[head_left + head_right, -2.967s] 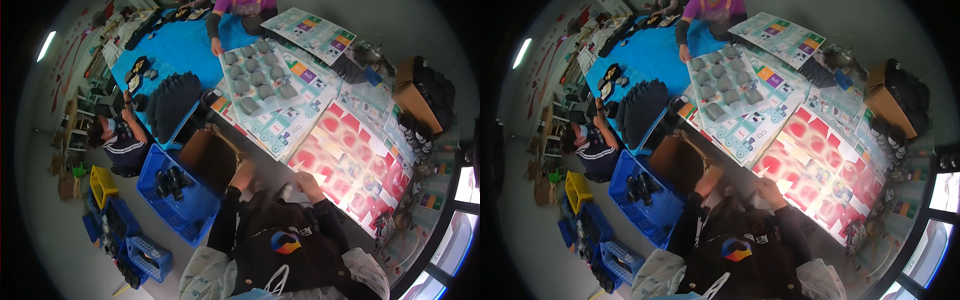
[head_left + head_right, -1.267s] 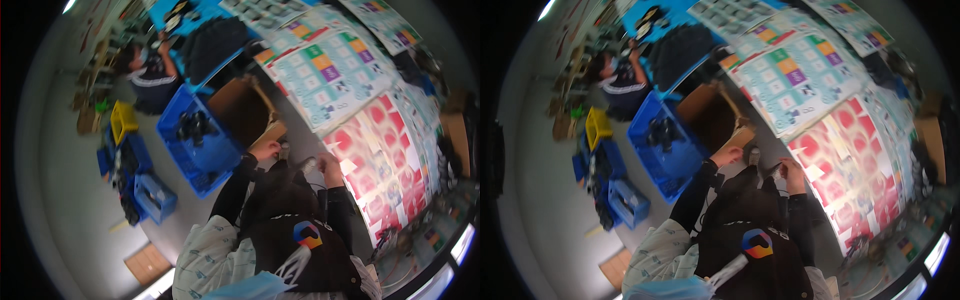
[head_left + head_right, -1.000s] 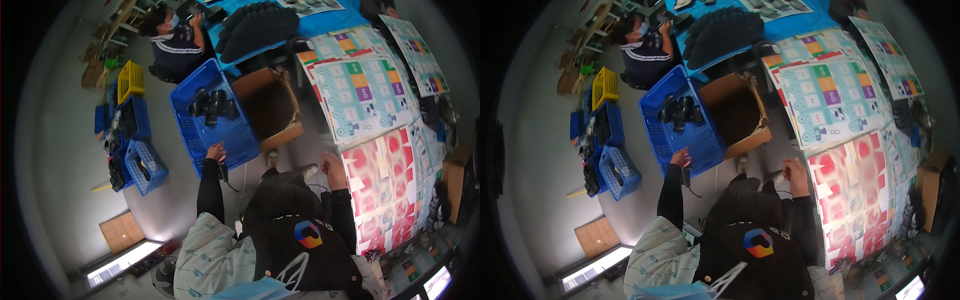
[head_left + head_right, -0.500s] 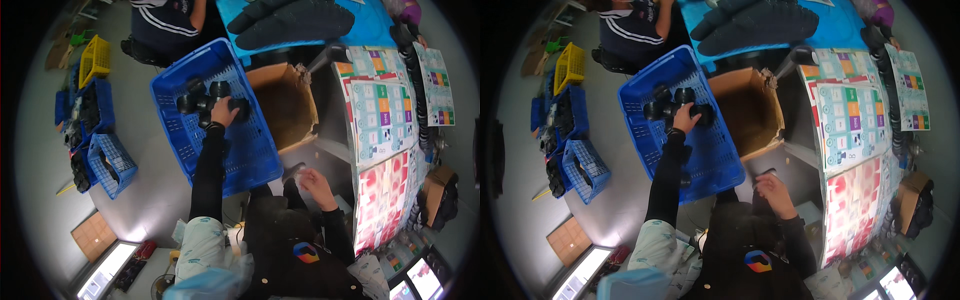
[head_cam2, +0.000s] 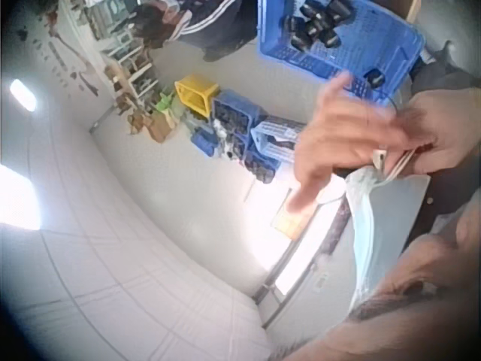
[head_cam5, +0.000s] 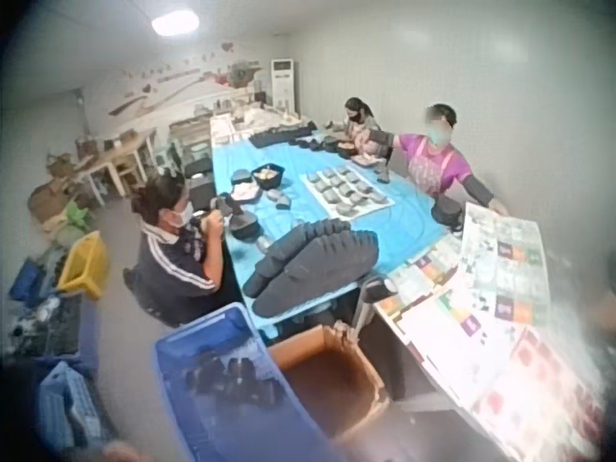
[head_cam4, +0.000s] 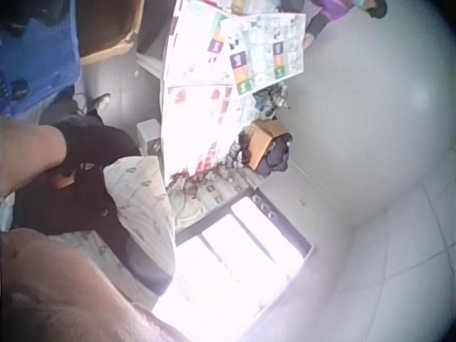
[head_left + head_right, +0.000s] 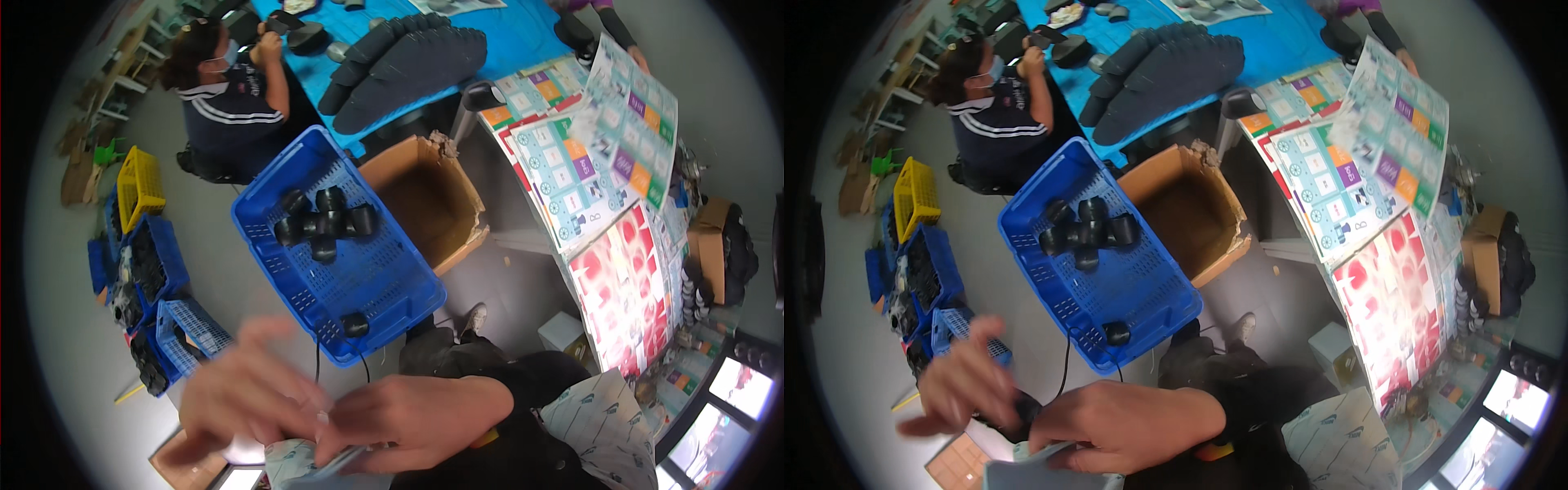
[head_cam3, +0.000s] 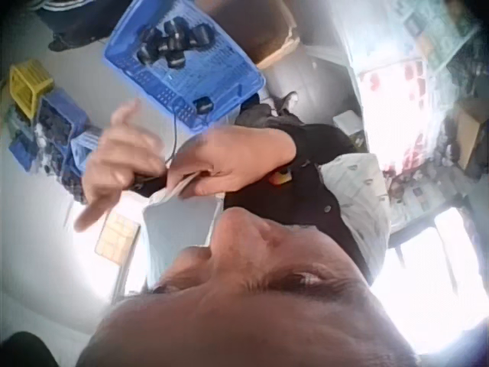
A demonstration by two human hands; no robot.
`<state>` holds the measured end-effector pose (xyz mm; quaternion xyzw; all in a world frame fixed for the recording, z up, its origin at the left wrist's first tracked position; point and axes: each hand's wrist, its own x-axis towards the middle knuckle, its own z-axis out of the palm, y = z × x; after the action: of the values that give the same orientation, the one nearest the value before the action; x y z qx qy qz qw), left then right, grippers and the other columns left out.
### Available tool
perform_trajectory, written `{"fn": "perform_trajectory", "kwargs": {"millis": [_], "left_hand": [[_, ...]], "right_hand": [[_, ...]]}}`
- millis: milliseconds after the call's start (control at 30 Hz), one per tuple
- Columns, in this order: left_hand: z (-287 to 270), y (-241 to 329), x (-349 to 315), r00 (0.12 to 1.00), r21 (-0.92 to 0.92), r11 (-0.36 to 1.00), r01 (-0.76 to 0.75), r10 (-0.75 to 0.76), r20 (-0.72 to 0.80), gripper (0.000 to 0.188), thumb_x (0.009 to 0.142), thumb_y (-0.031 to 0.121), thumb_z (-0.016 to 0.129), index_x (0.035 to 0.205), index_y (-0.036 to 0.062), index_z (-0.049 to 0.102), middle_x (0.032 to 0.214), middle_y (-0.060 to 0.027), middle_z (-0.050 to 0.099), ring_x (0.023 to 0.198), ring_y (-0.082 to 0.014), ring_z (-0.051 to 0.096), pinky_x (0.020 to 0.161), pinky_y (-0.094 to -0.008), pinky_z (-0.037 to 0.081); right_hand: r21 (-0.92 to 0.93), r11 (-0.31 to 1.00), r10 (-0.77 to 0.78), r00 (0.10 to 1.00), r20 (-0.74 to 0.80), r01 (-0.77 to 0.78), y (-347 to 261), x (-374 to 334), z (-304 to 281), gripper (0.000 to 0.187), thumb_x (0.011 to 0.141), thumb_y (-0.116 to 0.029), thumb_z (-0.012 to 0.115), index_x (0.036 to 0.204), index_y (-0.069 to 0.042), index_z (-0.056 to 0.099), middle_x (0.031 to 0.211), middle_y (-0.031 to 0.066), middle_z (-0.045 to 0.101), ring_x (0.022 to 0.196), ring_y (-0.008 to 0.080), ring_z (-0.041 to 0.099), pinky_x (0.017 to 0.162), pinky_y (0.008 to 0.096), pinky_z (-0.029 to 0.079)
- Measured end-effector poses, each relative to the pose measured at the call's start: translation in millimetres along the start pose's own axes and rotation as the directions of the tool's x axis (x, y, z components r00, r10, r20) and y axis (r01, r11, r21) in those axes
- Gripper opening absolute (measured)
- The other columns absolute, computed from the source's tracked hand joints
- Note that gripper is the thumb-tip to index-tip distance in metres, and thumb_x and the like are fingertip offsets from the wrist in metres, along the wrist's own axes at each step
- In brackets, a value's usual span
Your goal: Applying adhesive to shoe components using a spray tool and organizing them on a grid.
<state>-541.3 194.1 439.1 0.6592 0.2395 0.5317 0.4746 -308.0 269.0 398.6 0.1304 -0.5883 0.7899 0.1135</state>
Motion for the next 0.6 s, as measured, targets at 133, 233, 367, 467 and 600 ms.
{"fn": "perform_trajectory", "kwargs": {"millis": [133, 233, 367, 467, 600], "left_hand": [[61, 27, 60, 0.887, -0.095, 0.994, 0.062, -0.011, 0.462, 0.032, 0.108, 0.032, 0.056, 0.105, 0.0082, 0.077, 0.093, -0.0019, 0.069, 0.094, -0.0258, 0.068, 0.115, -0.0627, 0.027], [113, 49, 58, 0.836, -0.13, 0.991, 0.009, 0.064, 0.545, 0.024, 0.107, 0.024, 0.06, 0.099, 0.0093, 0.077, 0.088, -0.0018, 0.065, 0.096, -0.024, 0.068, 0.115, -0.0634, 0.026], [181, 60, 69, 0.859, -0.042, 0.995, -0.089, 0.098, 0.503, 0.011, 0.099, 0.011, 0.067, 0.094, 0.0089, 0.076, 0.091, -0.0024, 0.066, 0.099, -0.025, 0.069, 0.114, -0.0677, 0.026], [231, 55, 83, 0.921, 0.145, 0.976, -0.164, 0.099, 0.376, 0.009, 0.096, 0.01, 0.068, 0.093, 0.01, 0.076, 0.095, -0.0042, 0.07, 0.101, -0.0286, 0.069, 0.116, -0.0692, 0.021], [292, 28, 110, 0.935, 0.196, 0.935, -0.295, 0.24, 0.262, 0.023, 0.104, 0.013, 0.057, 0.089, 0.0053, 0.072, 0.103, -0.0135, 0.071, 0.098, -0.0343, 0.072, 0.108, -0.0677, 0.037]], "right_hand": [[-0.163, 0.978, 0.125, 0.991, -0.04, -0.13, -29, -50, 19, 0.021, 0.095, -0.021, 0.072, 0.102, -0.003, 0.066, 0.079, 0.0155, 0.067, 0.073, 0.0343, 0.068, 0.063, 0.0411, 0.051], [-0.112, 0.985, 0.138, 0.987, 0.081, -0.129, -58, -100, 34, 0.025, 0.096, -0.026, 0.074, 0.09, -0.004, 0.062, 0.073, 0.0121, 0.061, 0.067, 0.0326, 0.062, 0.059, 0.0411, 0.046], [0.053, 0.998, -0.051, 0.972, 0.231, 0.04, -93, -186, 33, 0.022, 0.1, -0.02, 0.071, 0.084, -0.007, 0.064, 0.078, 0.0034, 0.06, 0.071, 0.023, 0.059, 0.076, 0.0413, 0.042], [0.319, 0.912, -0.351, 0.893, 0.28, 0.259, -117, -240, 38, 0.016, 0.101, -0.012, 0.065, 0.088, -0.003, 0.066, 0.08, 0.0084, 0.062, 0.075, 0.0274, 0.06, 0.092, 0.0465, 0.041], [0.592, 0.622, -0.623, 0.782, -0.022, 0.512, -148, -321, 78, 0.026, 0.101, -0.012, 0.052, 0.096, 0.009, 0.066, 0.083, 0.0191, 0.063, 0.07, 0.0314, 0.061, 0.07, 0.0456, 0.048]]}}
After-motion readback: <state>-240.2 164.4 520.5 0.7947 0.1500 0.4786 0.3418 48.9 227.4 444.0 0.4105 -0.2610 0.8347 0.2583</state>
